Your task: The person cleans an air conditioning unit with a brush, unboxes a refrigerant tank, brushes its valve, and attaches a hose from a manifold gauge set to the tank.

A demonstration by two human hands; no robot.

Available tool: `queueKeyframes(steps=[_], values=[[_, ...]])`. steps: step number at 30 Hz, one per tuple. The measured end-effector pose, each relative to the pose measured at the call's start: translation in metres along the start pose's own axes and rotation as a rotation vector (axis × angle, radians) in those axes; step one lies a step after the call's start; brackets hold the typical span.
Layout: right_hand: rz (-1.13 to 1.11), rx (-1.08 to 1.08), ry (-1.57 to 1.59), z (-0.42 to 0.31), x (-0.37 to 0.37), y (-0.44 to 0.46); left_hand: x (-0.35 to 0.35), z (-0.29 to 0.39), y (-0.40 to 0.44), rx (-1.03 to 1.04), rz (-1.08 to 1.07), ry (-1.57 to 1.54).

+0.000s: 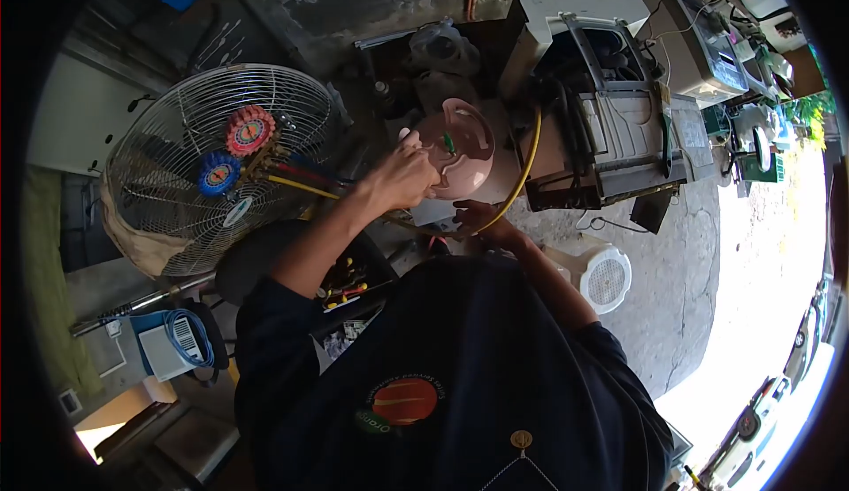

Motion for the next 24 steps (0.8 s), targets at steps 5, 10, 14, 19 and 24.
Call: queueKeyframes(steps=[5, 10, 14, 19, 24], values=[[0.265, 0.004, -0.118, -0.023, -0.025, -0.006, -0.017, -0.017, -0.014, -0.069, 0.044, -0.059], [0.521, -0.022, -0.057, -0.026, -0.043, -0.009, -0.011, -0.009, -0.017, -0.055, 0.206, -0.099], [0.599, 0.06, -0.01, -0.029, -0.035, -0.02, -0.026, -0.022, -0.023, 0.063, 0.322, -0.12], [0.482, 0.034, -0.085, -0.001, -0.016, -0.01, -0.016, -0.028, -0.021, 0.182, 0.32, -0.198], [0.514, -0.069, 0.156, 0.006, -0.016, -0.006, -0.037, 0.0, 0.005, 0.004, 0.418, -0.328]])
Point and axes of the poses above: each hand's wrist, its own y-axis towards the middle knuckle, its own x-axis out of the palm, z = x × y, the point moved 8 cm from there along y, towards the middle knuckle, and after that the axes turned 10 degrees about -x, right-handed, at the moved point
